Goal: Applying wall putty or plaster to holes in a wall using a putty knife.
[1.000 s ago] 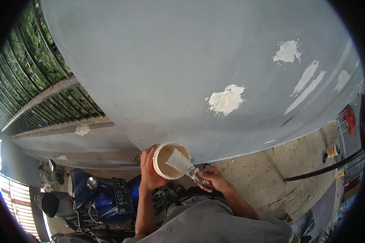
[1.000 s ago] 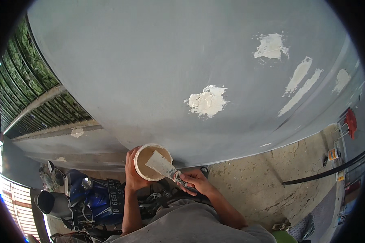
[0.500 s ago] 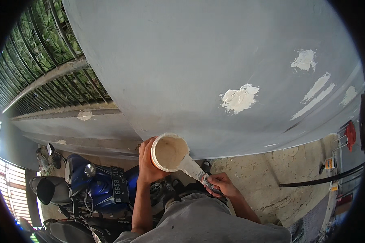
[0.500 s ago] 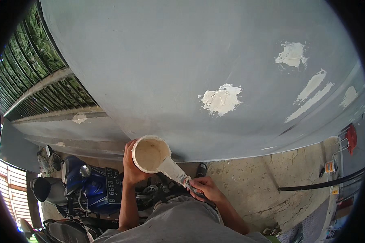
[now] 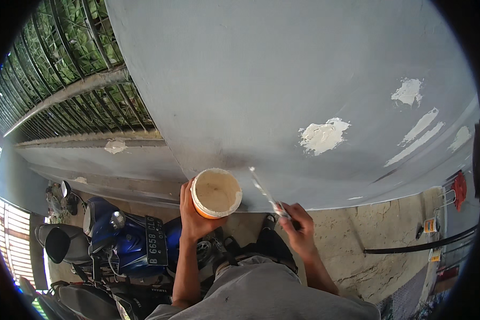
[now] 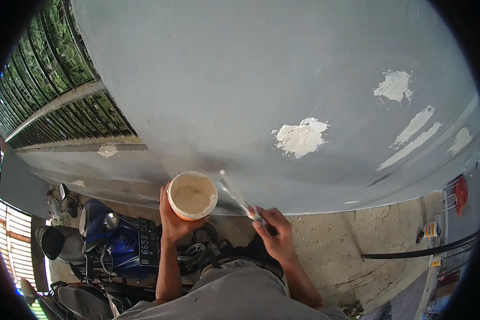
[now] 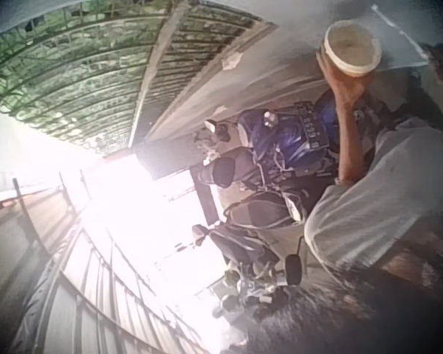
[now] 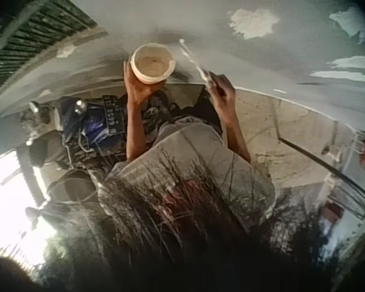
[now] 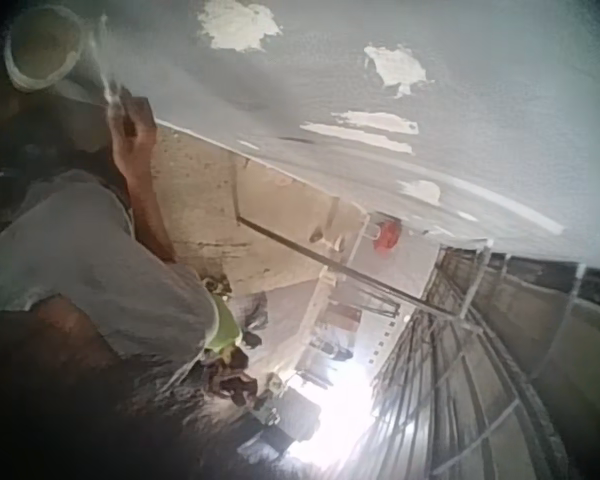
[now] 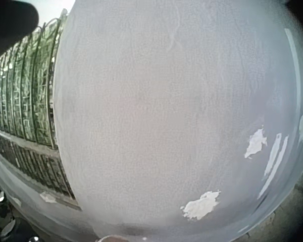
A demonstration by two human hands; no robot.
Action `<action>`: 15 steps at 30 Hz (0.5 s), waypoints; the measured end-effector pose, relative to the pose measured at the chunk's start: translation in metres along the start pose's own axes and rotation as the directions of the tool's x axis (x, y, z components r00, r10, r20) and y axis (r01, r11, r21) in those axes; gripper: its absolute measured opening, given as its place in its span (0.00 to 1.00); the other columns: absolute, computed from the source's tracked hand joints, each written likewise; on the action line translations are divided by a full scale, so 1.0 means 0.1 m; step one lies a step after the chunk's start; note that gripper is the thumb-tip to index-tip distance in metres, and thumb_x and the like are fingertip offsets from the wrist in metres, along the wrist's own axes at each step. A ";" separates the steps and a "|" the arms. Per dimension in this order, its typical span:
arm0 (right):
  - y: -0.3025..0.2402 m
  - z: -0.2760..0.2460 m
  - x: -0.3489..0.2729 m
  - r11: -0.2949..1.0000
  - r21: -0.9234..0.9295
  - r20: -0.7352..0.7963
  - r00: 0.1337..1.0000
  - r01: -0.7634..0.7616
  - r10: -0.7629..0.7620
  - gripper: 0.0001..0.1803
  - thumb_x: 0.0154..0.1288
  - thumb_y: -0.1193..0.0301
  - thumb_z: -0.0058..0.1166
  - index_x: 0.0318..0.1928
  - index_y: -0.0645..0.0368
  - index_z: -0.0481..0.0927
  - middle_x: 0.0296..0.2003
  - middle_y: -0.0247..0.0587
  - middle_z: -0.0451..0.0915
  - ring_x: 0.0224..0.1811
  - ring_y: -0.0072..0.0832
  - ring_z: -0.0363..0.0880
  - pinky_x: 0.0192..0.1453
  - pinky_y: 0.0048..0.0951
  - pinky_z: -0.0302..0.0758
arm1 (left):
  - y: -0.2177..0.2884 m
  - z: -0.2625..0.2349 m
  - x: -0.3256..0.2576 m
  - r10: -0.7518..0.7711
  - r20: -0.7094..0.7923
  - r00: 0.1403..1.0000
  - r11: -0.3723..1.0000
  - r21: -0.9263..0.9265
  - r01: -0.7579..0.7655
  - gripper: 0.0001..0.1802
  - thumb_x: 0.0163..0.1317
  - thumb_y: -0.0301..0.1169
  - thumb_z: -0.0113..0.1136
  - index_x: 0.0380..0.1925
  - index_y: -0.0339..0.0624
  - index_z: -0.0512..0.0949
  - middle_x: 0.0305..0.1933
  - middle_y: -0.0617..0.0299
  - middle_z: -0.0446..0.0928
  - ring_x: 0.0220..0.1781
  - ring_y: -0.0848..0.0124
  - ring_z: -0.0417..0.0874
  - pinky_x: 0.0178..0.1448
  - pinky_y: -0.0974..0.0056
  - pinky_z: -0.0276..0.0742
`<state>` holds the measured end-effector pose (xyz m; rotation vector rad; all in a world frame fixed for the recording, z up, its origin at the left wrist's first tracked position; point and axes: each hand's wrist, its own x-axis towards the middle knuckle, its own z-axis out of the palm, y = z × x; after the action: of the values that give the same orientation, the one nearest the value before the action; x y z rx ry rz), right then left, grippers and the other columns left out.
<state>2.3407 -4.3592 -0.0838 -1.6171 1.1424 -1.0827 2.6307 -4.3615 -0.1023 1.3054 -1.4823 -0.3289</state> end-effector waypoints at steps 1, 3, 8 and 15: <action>-0.01 0.11 0.08 0.994 -0.046 0.006 0.995 0.104 -0.103 0.19 0.72 0.69 0.64 0.60 0.61 0.84 0.35 0.36 0.78 0.37 0.19 0.76 0.32 0.22 0.73 | 0.03 0.01 -0.01 -0.014 -0.014 1.000 1.000 0.003 0.014 0.53 0.28 0.35 0.85 0.62 0.36 0.73 0.60 0.52 0.76 0.62 0.51 0.76 0.67 0.49 0.74; 0.01 0.31 0.15 0.973 -0.094 0.019 0.978 0.210 -0.209 0.22 0.70 0.69 0.67 0.62 0.60 0.83 0.38 0.39 0.78 0.40 0.21 0.78 0.35 0.23 0.76 | 0.04 0.01 0.01 -0.027 -0.031 0.999 1.000 0.002 0.027 0.52 0.28 0.35 0.84 0.61 0.36 0.74 0.60 0.52 0.77 0.62 0.50 0.75 0.68 0.48 0.73; 0.22 0.59 0.03 0.968 -0.122 0.083 0.974 0.220 -0.211 0.24 0.66 0.69 0.71 0.62 0.60 0.84 0.46 0.43 0.76 0.40 0.26 0.80 0.42 0.28 0.83 | 0.04 -0.07 0.00 0.029 -0.066 0.997 0.996 0.081 -0.023 0.54 0.26 0.37 0.87 0.61 0.35 0.75 0.59 0.50 0.77 0.61 0.50 0.77 0.66 0.49 0.75; 0.27 0.65 -0.08 0.962 -0.143 0.094 0.970 0.234 -0.222 0.25 0.66 0.72 0.70 0.63 0.61 0.83 0.48 0.44 0.77 0.42 0.29 0.83 0.42 0.29 0.83 | -0.05 -0.19 -0.05 -0.012 -0.081 0.997 0.996 0.085 0.019 0.54 0.25 0.36 0.86 0.61 0.37 0.75 0.59 0.52 0.78 0.60 0.51 0.77 0.65 0.49 0.75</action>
<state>2.3946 -4.3471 -0.1279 -1.9331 1.0273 -1.0884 2.6480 -4.3512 -0.1013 1.3829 -1.4327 -0.2222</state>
